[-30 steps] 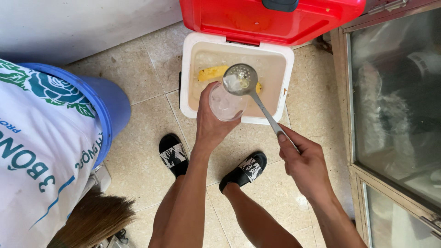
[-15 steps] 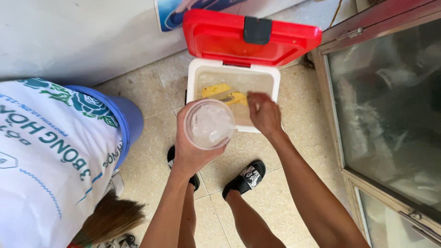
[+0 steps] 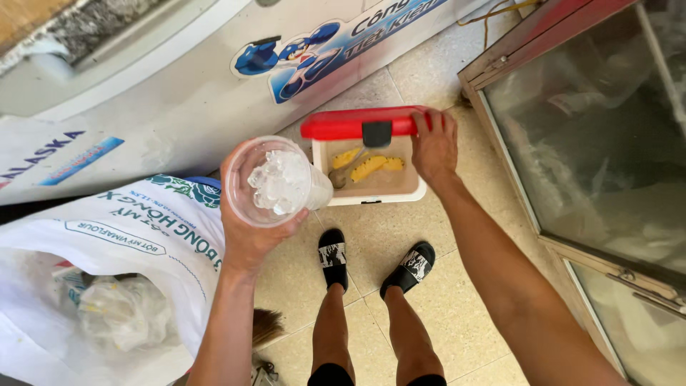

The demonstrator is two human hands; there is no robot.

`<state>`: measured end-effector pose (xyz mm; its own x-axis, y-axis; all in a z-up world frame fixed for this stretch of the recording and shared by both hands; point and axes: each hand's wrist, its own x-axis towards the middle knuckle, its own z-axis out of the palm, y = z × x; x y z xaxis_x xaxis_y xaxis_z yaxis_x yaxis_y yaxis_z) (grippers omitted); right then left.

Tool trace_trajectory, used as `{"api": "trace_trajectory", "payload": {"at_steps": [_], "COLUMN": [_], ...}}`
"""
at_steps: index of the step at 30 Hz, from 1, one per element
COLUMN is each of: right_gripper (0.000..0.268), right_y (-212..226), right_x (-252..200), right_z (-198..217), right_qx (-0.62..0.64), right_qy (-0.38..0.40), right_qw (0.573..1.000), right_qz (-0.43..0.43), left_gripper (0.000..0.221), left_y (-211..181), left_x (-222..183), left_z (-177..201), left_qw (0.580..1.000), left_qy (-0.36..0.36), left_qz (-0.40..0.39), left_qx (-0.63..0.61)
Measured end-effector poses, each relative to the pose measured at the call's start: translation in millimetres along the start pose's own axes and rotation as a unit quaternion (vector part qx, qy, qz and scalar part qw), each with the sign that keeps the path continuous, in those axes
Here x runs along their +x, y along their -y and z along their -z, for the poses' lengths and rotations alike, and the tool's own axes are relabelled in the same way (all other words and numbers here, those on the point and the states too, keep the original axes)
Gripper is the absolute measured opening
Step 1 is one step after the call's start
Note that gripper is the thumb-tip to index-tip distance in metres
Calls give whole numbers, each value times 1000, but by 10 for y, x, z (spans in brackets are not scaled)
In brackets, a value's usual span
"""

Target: The person juices citrus fruits using a manual press, pours the juice into a cup, adds ice using a ladle, and places the cup into a plastic bag.

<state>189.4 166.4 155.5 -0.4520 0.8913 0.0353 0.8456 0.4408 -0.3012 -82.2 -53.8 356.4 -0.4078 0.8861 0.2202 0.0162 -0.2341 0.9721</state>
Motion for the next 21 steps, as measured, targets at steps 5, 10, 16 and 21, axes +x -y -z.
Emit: {"api": "trace_trajectory", "payload": {"at_steps": [5, 10, 16, 21], "right_gripper": [51, 48, 52, 48], "right_y": [77, 176, -91, -443], "right_x": [-1178, -2449, -3683, -4476], "right_z": [143, 1084, 2940, 4319], "right_qx": [33, 198, 208, 207], "right_qy": [59, -16, -194, -358], "right_qw": [995, 953, 868, 782], "right_qz": [-71, -230, -407, -465], "left_gripper": [92, 89, 88, 91], "left_y": [-697, -1606, -2713, -3306], "left_x": [426, 672, 496, 60], "left_z": [-240, -723, -1908, -2967], "left_qw": [997, 987, 948, 899], "left_qy": [39, 154, 308, 431], "left_qz": [33, -33, -79, -50], "left_qx": [-51, 25, 16, -62]}}
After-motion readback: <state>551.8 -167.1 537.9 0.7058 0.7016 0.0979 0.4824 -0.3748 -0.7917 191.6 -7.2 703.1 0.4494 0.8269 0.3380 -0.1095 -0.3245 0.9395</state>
